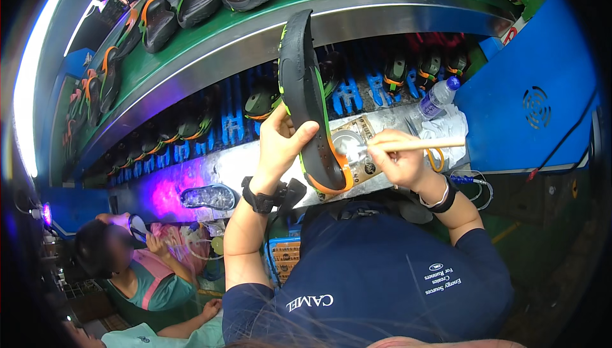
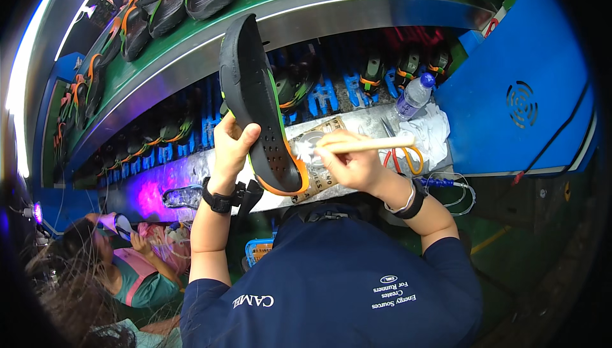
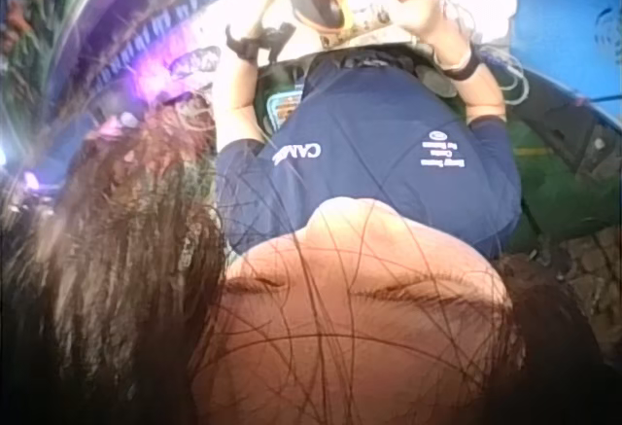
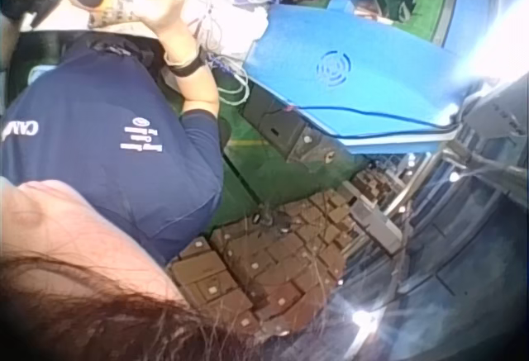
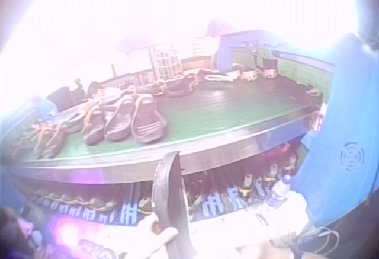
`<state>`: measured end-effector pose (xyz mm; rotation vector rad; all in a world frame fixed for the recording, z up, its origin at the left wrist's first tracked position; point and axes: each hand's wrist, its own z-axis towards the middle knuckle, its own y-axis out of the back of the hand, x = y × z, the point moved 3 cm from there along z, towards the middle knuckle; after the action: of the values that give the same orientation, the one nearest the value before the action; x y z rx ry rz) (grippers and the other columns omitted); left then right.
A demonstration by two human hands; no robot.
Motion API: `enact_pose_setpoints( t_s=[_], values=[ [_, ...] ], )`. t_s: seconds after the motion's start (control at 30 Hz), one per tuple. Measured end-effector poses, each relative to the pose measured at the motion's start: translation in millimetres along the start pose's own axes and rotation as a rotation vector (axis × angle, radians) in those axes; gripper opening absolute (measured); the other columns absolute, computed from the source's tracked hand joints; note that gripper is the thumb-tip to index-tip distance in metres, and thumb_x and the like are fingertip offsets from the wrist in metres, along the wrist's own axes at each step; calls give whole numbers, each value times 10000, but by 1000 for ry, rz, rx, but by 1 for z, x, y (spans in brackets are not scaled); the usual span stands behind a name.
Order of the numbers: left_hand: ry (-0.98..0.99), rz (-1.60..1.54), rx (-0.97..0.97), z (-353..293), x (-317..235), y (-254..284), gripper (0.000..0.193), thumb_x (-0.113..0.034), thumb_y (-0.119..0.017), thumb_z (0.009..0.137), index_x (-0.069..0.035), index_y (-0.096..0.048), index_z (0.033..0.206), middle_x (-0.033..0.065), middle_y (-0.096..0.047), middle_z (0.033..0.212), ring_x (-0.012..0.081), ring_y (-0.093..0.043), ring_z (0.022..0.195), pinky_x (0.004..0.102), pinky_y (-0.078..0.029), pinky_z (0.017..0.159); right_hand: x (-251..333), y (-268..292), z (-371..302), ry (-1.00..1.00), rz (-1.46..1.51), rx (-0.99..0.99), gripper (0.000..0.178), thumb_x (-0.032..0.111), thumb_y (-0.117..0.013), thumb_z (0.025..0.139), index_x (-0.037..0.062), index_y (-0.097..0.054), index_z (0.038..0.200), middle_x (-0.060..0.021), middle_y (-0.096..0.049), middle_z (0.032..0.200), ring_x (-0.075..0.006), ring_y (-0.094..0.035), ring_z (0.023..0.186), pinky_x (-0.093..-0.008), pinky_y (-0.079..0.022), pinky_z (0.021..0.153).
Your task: The person applies liquid to the edges of shoe soles using a brush and then places each sole onto a conveyor belt. This process is repeated for several soles, alternating between brushing the liquid and setting them on the belt.
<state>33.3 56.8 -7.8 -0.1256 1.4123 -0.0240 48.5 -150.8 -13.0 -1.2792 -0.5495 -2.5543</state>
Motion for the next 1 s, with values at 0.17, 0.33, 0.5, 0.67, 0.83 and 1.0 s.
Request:
enact_pose_setpoints(
  t_s=[0.17,0.33,0.5,0.67,0.83,1.0],
  values=[
    [23,-3,3,0,1,0,519,-260,-687,721,31,-464,1089,92,-572,936,132,-552,835,253,-453,741,3,-11,-2,62,0,74,50,-31,-595,695,-8,-566,729,-71,-568,694,-104,-484,473,-210,-358,396],
    [62,-57,5,-3,1,-6,497,-241,-673,737,33,-460,1093,94,-569,947,132,-553,833,256,-457,746,2,-9,9,65,-55,41,57,-24,-597,690,-2,-549,710,-63,-541,628,-105,-444,432,-227,-336,385],
    [82,-45,34,-6,-3,-11,488,-219,-663,747,27,-452,1112,93,-570,946,120,-552,823,249,-459,741,5,-8,18,94,-90,-22,54,-24,-595,693,-3,-549,713,-67,-539,618,-102,-435,426,-230,-336,384],
    [121,-43,66,-12,-5,-13,498,-218,-663,746,20,-445,1126,95,-571,956,122,-554,830,252,-457,746,9,-5,26,161,-141,-52,60,-35,-593,694,-11,-553,732,-69,-538,614,-104,-434,427,-221,-332,380],
    [141,-78,86,-21,-7,-20,515,-216,-663,745,16,-433,1144,100,-578,955,128,-557,838,256,-452,759,8,3,34,201,-181,-133,83,-76,-589,678,-22,-561,735,-84,-569,660,-108,-456,458,-220,-336,393],
    [195,-81,115,-22,-7,-25,525,-218,-660,747,16,-425,1154,115,-581,954,134,-559,847,259,-451,765,6,10,46,296,-227,-176,78,-65,-599,681,-19,-578,739,-86,-582,692,-105,-470,468,-211,-342,391]
  ],
)
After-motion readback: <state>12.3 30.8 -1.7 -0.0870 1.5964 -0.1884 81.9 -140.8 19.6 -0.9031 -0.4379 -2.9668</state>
